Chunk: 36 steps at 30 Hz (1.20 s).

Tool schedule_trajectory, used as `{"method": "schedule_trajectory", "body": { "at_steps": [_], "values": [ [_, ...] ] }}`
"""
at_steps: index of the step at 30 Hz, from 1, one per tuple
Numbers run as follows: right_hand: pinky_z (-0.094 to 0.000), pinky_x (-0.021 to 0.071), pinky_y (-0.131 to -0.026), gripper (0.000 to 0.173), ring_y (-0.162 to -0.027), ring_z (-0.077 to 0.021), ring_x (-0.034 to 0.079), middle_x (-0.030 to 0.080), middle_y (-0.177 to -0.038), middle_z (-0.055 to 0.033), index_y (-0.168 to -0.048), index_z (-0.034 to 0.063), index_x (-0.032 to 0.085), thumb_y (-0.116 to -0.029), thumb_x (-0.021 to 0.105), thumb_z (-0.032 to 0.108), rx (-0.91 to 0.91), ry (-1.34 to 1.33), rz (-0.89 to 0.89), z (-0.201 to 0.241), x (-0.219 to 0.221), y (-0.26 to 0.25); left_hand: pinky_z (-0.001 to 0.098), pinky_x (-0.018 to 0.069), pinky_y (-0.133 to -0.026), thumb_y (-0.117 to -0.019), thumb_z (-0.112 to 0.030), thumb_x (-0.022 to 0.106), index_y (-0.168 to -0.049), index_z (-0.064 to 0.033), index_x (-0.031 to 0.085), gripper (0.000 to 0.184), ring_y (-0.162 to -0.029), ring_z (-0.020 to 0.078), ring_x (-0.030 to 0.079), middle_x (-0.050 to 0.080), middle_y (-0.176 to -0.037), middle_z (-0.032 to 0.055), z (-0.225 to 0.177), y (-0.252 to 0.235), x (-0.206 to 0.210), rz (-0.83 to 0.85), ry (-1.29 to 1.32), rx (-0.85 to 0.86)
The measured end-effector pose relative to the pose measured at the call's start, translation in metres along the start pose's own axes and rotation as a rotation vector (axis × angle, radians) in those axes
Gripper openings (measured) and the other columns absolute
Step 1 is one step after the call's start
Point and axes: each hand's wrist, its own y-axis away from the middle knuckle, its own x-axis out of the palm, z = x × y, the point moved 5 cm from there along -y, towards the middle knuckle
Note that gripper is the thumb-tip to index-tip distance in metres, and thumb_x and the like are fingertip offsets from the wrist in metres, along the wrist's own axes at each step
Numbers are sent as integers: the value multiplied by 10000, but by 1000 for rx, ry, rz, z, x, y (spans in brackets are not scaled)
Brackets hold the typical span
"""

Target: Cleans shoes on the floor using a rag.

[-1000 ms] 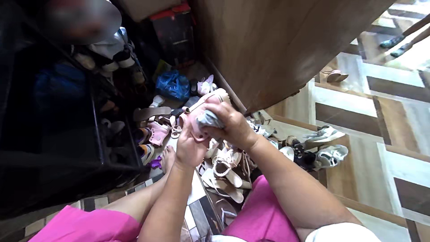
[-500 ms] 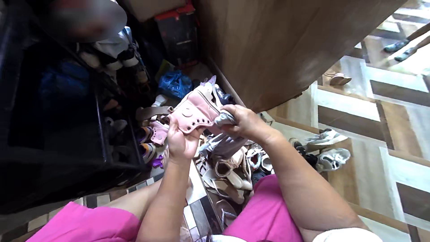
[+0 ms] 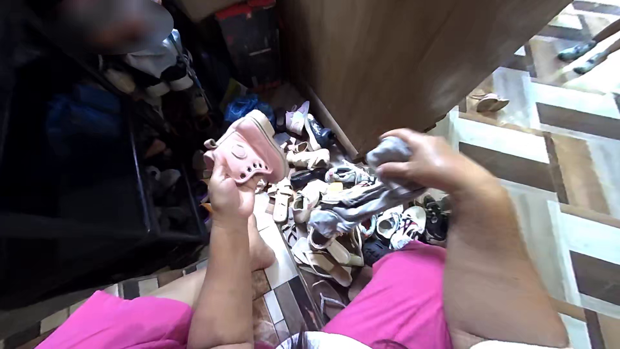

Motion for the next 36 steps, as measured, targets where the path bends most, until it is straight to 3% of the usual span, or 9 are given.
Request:
{"method": "schedule_trajectory", "body": {
  "at_steps": [2, 6, 10, 13, 20, 23, 28, 32, 36],
  "values": [
    [-747, 445, -937, 631, -1119, -533, 621, 649, -1190, -338, -1401, 12, 559, -867, 823, 220, 23, -8, -273, -24, -28, 16, 441, 595, -882, -1126, -367, 305, -1356, -107, 518, 407, -1057, 198, 681, 676, -1161, 70, 5, -7, -12, -7, -252, -17],
    [-561, 490, -1000, 675, -1143, -363, 647, 641, -1255, -275, -1398, -18, 523, -876, 762, 337, 17, -95, -636, -60, -46, 42, 359, 561, -879, -1114, -431, 308, -1354, -101, 539, 469, -1012, 112, 649, 668, -1134, 37, 31, -11, -18, 102, -798, -152],
    [-524, 500, -982, 634, -1108, -336, 653, 646, -1234, -274, -1377, -29, 542, -889, 757, 314, 25, -91, -631, -74, -39, 55, 563, 451, -1042, -1116, -238, 389, -1373, 47, 538, 412, -1184, 353, 598, 608, -1273, 273, 65, -22, -20, 385, -1218, -348],
    [-508, 497, -988, 624, -1110, -325, 651, 647, -1234, -267, -1375, -21, 550, -891, 758, 314, 43, -91, -633, -82, -38, 59, 584, 462, -1010, -1091, -171, 461, -1298, 55, 597, 334, -1128, 377, 627, 641, -1198, 282, 98, -33, -8, 624, -1410, -354],
    [-423, 510, -980, 628, -1088, -246, 655, 652, -1226, -241, -1374, -13, 547, -886, 757, 321, 27, -123, -643, -84, -35, 51, 673, 401, -1063, -1056, -150, 513, -1239, 27, 660, 294, -1253, 455, 577, 642, -1272, 275, 164, -49, 48, 1014, -1806, -247],
    [-491, 512, -964, 623, -1078, -282, 659, 642, -1233, -240, -1391, 9, 529, -912, 739, 347, 17, -135, -599, -81, -31, 44, 700, 409, -1045, -1027, -111, 549, -1248, -8, 677, 275, -1258, 461, 577, 649, -1283, 257, 191, -51, 58, 1104, -1874, -201],
    [-555, 503, -956, 682, -1082, -329, 650, 627, -1247, -261, -1420, 22, 504, -912, 713, 424, -13, -132, -533, -74, -19, 31, 832, 36, -1123, -996, -121, 618, -1233, -75, 720, 262, -1387, 477, 449, 658, -1318, 203, 231, -43, 33, 1102, -1877, -221],
    [-407, 507, -953, 683, -1042, -184, 624, 615, -1211, -219, -1406, -10, 491, -911, 691, 415, -86, -156, -484, -63, -5, 19, 682, 355, -1110, -1016, -109, 573, -1250, -42, 694, 272, -1330, 406, 529, 596, -1394, 198, 248, -48, -8, 1133, -1753, -358],
    [-342, 510, -946, 729, -1030, -117, 617, 624, -1209, -190, -1405, -20, 498, -884, 704, 447, -112, -194, -453, -64, 9, 10, 686, 369, -1085, -1048, -211, 565, -1209, 3, 701, 301, -1276, 419, 574, 662, -1276, 239, 219, -87, -51, 910, -1678, -390]
  ]
}}
